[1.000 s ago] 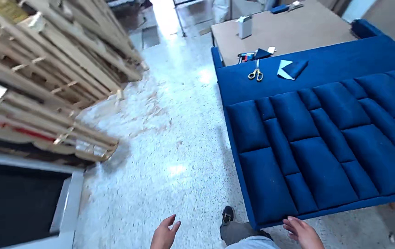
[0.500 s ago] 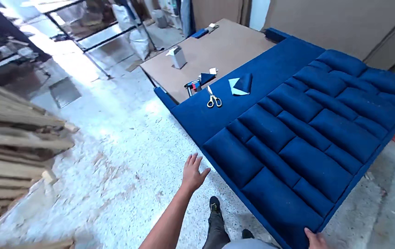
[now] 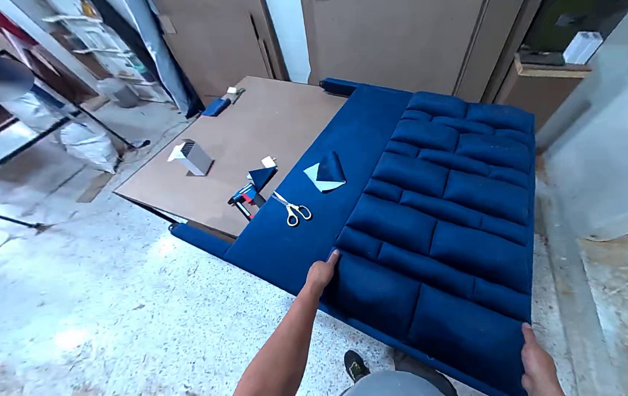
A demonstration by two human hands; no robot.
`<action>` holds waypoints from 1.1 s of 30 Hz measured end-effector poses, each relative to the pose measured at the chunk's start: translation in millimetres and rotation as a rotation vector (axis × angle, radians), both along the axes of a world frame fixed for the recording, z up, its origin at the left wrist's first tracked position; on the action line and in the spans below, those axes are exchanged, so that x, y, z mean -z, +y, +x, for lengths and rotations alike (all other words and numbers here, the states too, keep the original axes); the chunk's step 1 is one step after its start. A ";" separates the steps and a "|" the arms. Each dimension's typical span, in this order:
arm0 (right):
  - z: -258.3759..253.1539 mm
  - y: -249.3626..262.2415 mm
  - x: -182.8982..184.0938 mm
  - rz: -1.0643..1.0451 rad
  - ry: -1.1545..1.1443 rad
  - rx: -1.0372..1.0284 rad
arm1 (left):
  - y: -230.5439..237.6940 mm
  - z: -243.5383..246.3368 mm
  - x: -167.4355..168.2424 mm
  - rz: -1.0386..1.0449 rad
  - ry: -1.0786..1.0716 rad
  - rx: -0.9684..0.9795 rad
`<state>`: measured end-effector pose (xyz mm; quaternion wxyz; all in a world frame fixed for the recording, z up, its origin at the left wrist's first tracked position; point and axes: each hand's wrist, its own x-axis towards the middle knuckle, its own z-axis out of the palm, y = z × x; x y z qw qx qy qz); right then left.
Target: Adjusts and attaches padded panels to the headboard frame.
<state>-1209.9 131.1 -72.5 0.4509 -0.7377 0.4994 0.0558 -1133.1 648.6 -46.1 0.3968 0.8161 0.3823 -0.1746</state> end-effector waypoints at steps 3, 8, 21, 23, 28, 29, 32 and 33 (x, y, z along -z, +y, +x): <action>-6.6 8.9 -5.0 -0.016 -0.145 0.138 | -3.2 -4.3 18.5 -0.042 -0.100 -0.141; -2.0 5.0 -1.7 -0.016 -0.382 0.271 | -3.2 -3.6 30.0 -0.120 -0.349 -0.240; -3.7 8.3 15.0 -0.176 -0.139 0.189 | 8.1 94.1 13.0 -0.115 -0.111 0.110; -2.9 6.0 20.8 -0.275 -0.034 0.122 | -4.6 87.8 11.9 0.128 -0.141 0.195; -6.1 4.5 19.2 -0.427 0.106 -0.054 | -7.4 79.2 27.3 0.455 -0.329 0.359; -7.8 4.3 19.4 -0.460 0.120 -0.105 | -5.0 78.4 28.8 0.460 -0.307 0.376; -17.3 1.5 20.6 -0.536 0.027 -0.228 | -3.5 76.7 35.8 0.494 -0.331 0.417; -21.8 -1.2 24.8 -0.554 -0.036 -0.254 | -4.7 75.9 39.1 0.519 -0.347 0.419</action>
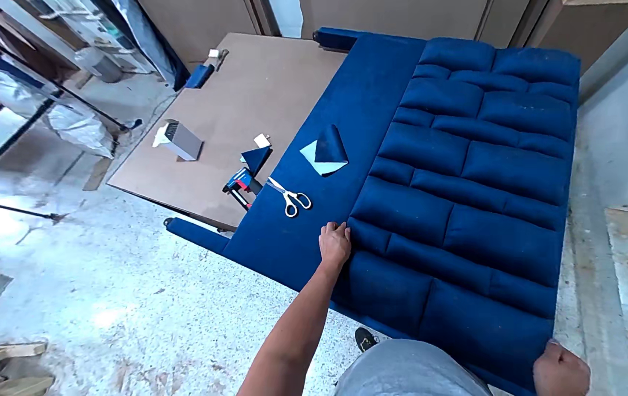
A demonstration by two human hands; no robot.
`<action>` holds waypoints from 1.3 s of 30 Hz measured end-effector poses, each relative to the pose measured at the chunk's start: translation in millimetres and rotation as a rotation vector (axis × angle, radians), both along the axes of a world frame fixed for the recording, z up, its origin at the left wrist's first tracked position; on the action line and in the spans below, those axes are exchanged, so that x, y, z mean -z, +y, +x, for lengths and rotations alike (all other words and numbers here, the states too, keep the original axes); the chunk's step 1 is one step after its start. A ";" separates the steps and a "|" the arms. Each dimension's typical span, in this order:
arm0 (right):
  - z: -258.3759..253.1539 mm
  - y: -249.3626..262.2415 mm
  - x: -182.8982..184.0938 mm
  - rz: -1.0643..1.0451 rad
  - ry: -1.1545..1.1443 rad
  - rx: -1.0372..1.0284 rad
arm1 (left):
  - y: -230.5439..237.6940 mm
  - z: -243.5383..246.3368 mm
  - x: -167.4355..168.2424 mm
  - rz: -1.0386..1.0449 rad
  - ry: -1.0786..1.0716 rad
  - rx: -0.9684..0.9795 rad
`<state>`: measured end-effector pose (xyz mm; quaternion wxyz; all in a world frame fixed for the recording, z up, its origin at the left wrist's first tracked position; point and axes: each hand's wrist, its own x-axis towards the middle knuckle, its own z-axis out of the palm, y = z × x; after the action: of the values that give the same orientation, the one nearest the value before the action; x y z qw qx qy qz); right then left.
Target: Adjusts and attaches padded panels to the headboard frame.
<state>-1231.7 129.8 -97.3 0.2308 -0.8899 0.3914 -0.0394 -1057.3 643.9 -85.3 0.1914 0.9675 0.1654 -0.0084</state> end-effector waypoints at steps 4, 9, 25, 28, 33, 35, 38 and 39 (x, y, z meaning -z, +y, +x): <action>-21.7 -22.7 20.5 0.293 -0.056 -0.058 | -3.9 -6.2 2.0 0.040 0.018 0.025; -33.6 -41.7 36.2 0.730 0.114 0.231 | -4.6 -30.6 3.2 -0.024 0.184 0.104; -56.4 -50.1 45.8 0.874 0.122 0.064 | -13.1 -32.0 23.0 0.138 -0.042 0.232; -53.8 -44.9 58.8 0.720 0.198 0.104 | -15.6 -29.9 23.0 0.159 -0.041 0.254; -40.0 -67.3 35.0 0.854 0.300 0.028 | -32.6 -15.8 1.8 0.192 -0.017 0.384; -0.7 -79.9 20.6 0.941 0.228 0.063 | -63.5 5.2 -4.9 0.198 -0.057 0.523; 84.0 -91.5 21.7 0.908 0.180 -0.001 | -115.2 30.1 1.1 0.228 -0.093 0.593; 104.9 -91.7 25.1 0.889 0.177 -0.033 | -123.3 33.6 6.6 0.242 -0.110 0.572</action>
<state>-1126.8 38.1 -122.4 0.5569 -0.7104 0.3742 0.2126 -1023.7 520.6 -91.8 0.0733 0.9895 -0.1243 0.0099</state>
